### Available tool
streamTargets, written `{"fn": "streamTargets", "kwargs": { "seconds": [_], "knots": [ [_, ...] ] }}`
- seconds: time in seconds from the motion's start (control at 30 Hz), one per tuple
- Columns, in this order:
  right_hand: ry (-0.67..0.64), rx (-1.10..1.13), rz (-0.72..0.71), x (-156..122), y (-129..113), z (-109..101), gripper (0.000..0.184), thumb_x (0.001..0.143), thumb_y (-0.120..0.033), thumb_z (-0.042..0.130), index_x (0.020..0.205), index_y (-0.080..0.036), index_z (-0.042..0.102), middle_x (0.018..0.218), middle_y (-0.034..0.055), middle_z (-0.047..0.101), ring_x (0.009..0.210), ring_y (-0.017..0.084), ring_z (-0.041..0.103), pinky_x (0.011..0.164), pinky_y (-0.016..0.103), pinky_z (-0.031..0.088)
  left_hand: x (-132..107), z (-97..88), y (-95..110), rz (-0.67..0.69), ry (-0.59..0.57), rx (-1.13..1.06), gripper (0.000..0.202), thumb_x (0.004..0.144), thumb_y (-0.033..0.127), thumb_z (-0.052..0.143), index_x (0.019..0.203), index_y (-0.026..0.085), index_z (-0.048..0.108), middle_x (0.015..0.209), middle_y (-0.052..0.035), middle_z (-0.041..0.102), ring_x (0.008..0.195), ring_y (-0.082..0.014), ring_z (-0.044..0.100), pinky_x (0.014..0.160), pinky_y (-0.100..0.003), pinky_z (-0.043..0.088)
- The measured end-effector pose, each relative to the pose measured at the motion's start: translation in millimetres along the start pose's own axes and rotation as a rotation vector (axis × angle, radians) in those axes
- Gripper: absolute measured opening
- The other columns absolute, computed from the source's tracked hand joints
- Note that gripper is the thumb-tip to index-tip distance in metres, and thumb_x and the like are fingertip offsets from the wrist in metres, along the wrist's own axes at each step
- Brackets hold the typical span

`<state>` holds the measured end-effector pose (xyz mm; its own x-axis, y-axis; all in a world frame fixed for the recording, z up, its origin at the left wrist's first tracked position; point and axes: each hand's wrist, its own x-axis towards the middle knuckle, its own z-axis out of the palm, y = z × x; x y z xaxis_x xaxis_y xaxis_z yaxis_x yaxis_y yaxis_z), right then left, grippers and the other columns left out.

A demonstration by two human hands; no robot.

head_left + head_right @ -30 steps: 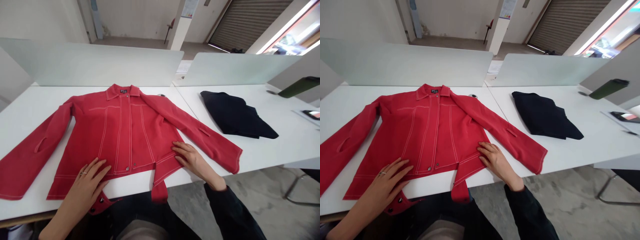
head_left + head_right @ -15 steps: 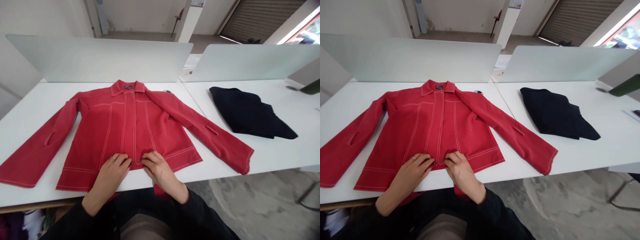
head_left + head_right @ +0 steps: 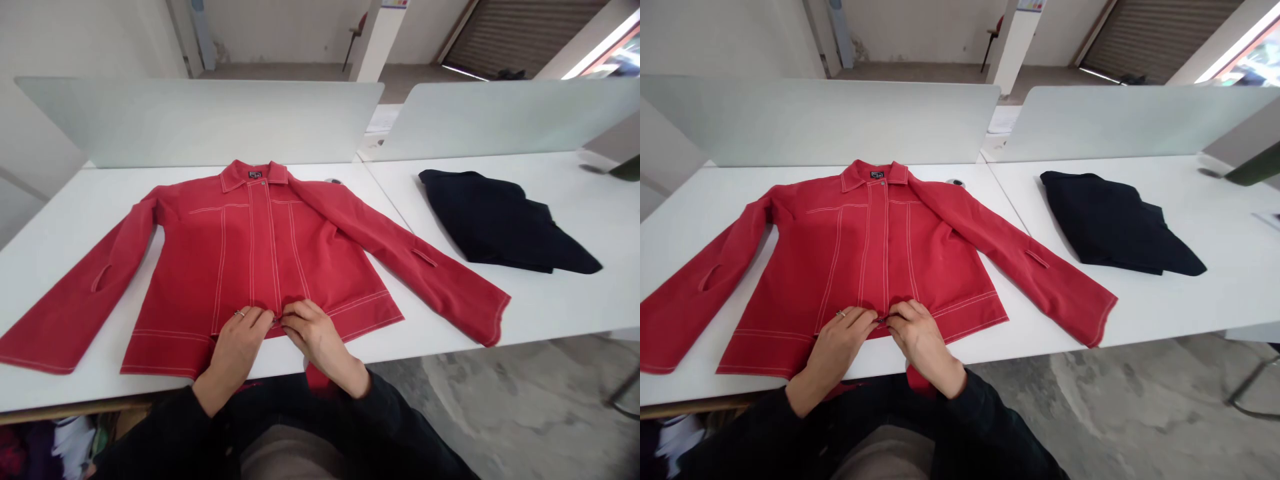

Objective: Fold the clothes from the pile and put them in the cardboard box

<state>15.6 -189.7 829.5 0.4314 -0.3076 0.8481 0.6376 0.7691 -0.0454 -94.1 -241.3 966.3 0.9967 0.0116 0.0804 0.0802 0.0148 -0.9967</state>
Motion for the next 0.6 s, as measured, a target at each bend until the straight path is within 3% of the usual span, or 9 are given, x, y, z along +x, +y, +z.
{"fn": "streamTargets", "kwargs": {
  "seconds": [0.17,0.43,0.6],
  "knots": [
    [0.02,0.035,0.011,-1.8,2.3,2.4,0.014,0.091,-0.013,0.056,0.087,-0.015,0.069,0.091,0.0065,0.066,0.08,0.018,0.056,0.074,0.033,0.051,-1.7,1.4,-3.7,0.025,0.034,-0.068,0.02,0.09,0.006,0.048,0.091,0.017,0.064,0.087,-0.0026,0.066,0.078,-0.0163,0.059,0.072,-0.028,0.049],
    [0.046,0.079,0.025,-2.5,3.9,4.6,0.017,0.093,-0.015,0.053,0.087,-0.016,0.069,0.09,0.0059,0.066,0.08,0.018,0.055,0.075,0.033,0.05,-1.3,-2.2,7.7,0.089,0.107,0.092,0.025,0.089,0.003,0.043,0.09,0.014,0.065,0.087,-0.0064,0.066,0.077,-0.0197,0.059,0.068,-0.031,0.05],
    [0.051,0.094,0.027,-2.5,5.0,5.1,0.015,0.092,-0.013,0.055,0.087,-0.015,0.069,0.089,0.0061,0.066,0.08,0.018,0.055,0.075,0.032,0.05,-6.7,2.8,5.0,0.043,0.155,0.021,0.022,0.089,0.005,0.047,0.097,0.014,0.066,0.091,-0.006,0.067,0.082,-0.0194,0.06,0.074,-0.031,0.051]
  ]
}}
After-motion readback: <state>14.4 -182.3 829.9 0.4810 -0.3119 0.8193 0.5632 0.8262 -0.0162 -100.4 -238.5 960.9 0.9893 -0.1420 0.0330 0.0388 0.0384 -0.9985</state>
